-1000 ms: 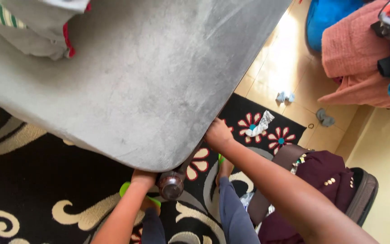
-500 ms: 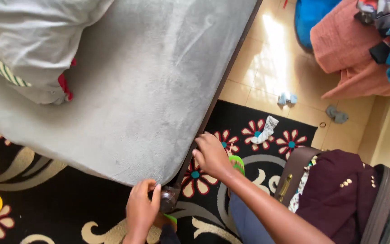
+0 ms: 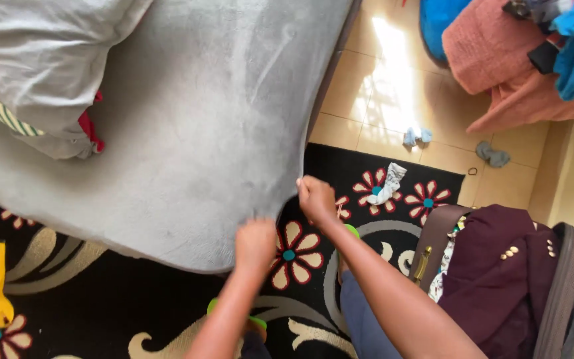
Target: The person tucks a gray fitted sheet under the mattress of a wooden bed frame. They move around the bed, pulling the sheet tight at each corner and smoothing the surface. A floral duvet and pillows remain on the bed during the process.
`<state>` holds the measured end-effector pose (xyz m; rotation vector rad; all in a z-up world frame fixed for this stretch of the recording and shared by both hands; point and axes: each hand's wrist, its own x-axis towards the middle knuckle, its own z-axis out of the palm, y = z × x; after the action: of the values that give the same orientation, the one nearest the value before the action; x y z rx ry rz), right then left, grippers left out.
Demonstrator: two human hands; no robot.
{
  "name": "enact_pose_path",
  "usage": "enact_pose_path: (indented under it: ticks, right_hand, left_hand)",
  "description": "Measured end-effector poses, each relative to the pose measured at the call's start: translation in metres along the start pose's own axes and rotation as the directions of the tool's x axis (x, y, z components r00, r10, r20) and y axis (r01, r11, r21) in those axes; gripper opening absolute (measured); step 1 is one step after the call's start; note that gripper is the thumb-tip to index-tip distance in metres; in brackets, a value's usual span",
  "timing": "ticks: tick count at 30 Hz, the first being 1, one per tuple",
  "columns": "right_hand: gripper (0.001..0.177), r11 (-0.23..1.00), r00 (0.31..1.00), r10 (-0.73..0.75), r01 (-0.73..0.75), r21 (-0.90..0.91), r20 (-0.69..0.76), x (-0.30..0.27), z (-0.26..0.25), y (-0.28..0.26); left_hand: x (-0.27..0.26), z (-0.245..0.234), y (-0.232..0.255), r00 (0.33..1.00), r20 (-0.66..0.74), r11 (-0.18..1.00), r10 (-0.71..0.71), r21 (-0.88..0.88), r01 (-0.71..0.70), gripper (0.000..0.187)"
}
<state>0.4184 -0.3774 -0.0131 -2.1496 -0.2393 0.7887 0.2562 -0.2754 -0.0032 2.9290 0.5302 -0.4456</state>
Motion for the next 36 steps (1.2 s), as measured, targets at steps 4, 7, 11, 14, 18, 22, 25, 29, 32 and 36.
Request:
enact_pose_path:
  ticks: [4,7,11,14,18,22,25,29,32,36]
  right_hand:
    - [0.035,0.943,0.956,-0.282,0.259,-0.21,-0.082,-0.012,0.008,-0.01]
    - [0.034,0.957,0.972,-0.227,0.213,-0.2,-0.053,-0.007,-0.012,-0.031]
    - [0.032,0.844,0.808,-0.525,0.453,-0.288,-0.269,0.024,-0.048,-0.059]
    - [0.018,0.735,0.742,-0.653,0.573,-0.361,-0.153,0.095,-0.066,-0.079]
    - [0.066,0.41,0.639,-0.756,0.63,-0.659,0.141,0.218,-0.064,-0.138]
    - [0.076,0.495,0.821,-0.545,0.479,-0.725,0.171,0.254,-0.015,-0.169]
    - [0.085,0.473,0.66,-0.684,0.725,-0.501,0.311,0.164,0.039,-0.136]
    - [0.078,0.026,-0.027,-0.525,0.999,0.048,0.851,0.016,0.015,-0.103]
    - [0.067,0.09,-0.077,-0.599,0.983,0.162,0.797,0.007,-0.021,-0.102]
    - [0.076,0.102,0.072,-0.607,0.995,-0.012,0.791,0.087,0.011,-0.133]
  left_hand:
    - [-0.019,-0.022,0.016,0.999,0.039,1.0,0.016,0.008,-0.016,0.01]
    - [-0.006,-0.068,0.002,0.993,0.113,0.986,-0.038,-0.156,0.055,0.029]
    - [0.016,-0.108,-0.046,0.839,0.211,0.845,-0.501,-0.092,0.527,0.077]
    - [0.031,-0.093,-0.09,0.538,0.531,0.558,-0.655,-0.141,0.818,0.127]
    - [0.037,-0.054,-0.101,0.6,0.558,0.649,-0.573,-0.138,0.748,0.135]
    - [0.041,-0.027,-0.112,0.596,0.578,0.644,-0.557,-0.153,0.75,0.135]
    - [0.039,-0.017,-0.115,0.597,0.601,0.659,-0.531,-0.149,0.737,0.144]
    - [0.051,-0.019,-0.122,0.503,0.693,0.604,-0.515,-0.123,0.787,0.136]
    - [0.048,-0.025,-0.12,0.507,0.704,0.58,-0.496,-0.166,0.798,0.139]
    - [0.056,-0.028,-0.125,0.546,0.687,0.591,-0.479,-0.206,0.78,0.138]
